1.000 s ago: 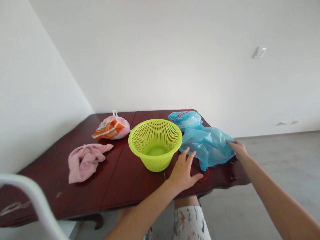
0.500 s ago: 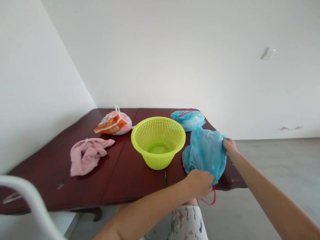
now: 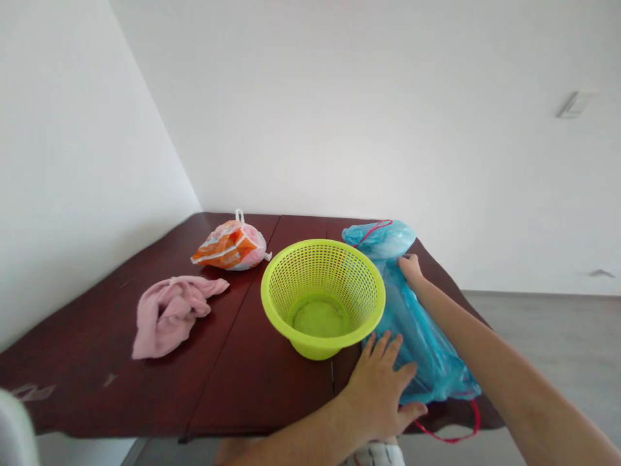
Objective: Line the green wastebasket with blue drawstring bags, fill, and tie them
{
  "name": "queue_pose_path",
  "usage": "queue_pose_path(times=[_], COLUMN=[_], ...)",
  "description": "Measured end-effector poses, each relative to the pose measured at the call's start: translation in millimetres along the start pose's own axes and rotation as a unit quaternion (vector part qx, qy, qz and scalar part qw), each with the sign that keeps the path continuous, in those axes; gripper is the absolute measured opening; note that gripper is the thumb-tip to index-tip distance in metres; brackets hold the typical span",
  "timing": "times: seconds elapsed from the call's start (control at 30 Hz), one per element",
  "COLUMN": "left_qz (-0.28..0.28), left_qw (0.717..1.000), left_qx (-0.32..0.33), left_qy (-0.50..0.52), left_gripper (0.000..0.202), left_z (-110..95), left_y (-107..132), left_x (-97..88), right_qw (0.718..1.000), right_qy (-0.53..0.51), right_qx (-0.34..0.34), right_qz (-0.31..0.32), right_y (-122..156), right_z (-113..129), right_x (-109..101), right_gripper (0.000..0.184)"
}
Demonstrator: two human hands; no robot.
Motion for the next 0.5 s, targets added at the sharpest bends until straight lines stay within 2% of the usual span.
queue_pose_path(times=[0.1,0.17,0.23,0.33,0.4,0.5], left_qz=[-0.007,-0.020,-0.034,-0.060,-0.068,-0.062], left_qw=[1.000,0.999,0.998,0.995,0.993,0.992], left_qx=[-0.016,-0.022,-0.029,-0.037,-0.032,-0.023], left_qy=[-0.001,0.014,0.038,0.076,0.093,0.104], left_gripper=[0.054,0.044,0.038,0.036,0.034,0.033], left_z=[21.5,29.0,31.5,29.4,27.2,26.6], left_y=[1.3,0.4,-1.1,-2.3,-1.8,-0.4], left_x=[13.1,18.2,19.6,15.9,12.2,9.4], right_qw=[0.997,0.992,0.985,0.969,0.964,0.972], right_qy=[0.021,0.032,0.043,0.068,0.093,0.127], right_qx=[-0.031,-0.086,-0.158,-0.232,-0.231,-0.170], right_qz=[-0.068,-0.087,-0.059,0.043,0.090,0.099], right_y=[-8.2,-10.3,-10.0,-6.6,-4.8,-8.8], right_z=[18.4,35.8,56.1,83.9,96.2,107.3], right_x=[-7.9,-11.7,-7.5,14.6,33.6,54.5], right_gripper=[0.047,0.054,0.056,0.046,0.046,0.036])
Point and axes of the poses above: each hand's wrist, its own y-axis away from the middle knuckle, its own x-axis out of the palm, z = x × y, the point moved 1 cm from there along -y, towards the middle knuckle, and after that the axes turned 10 degrees about -z, right-handed, at the moved point
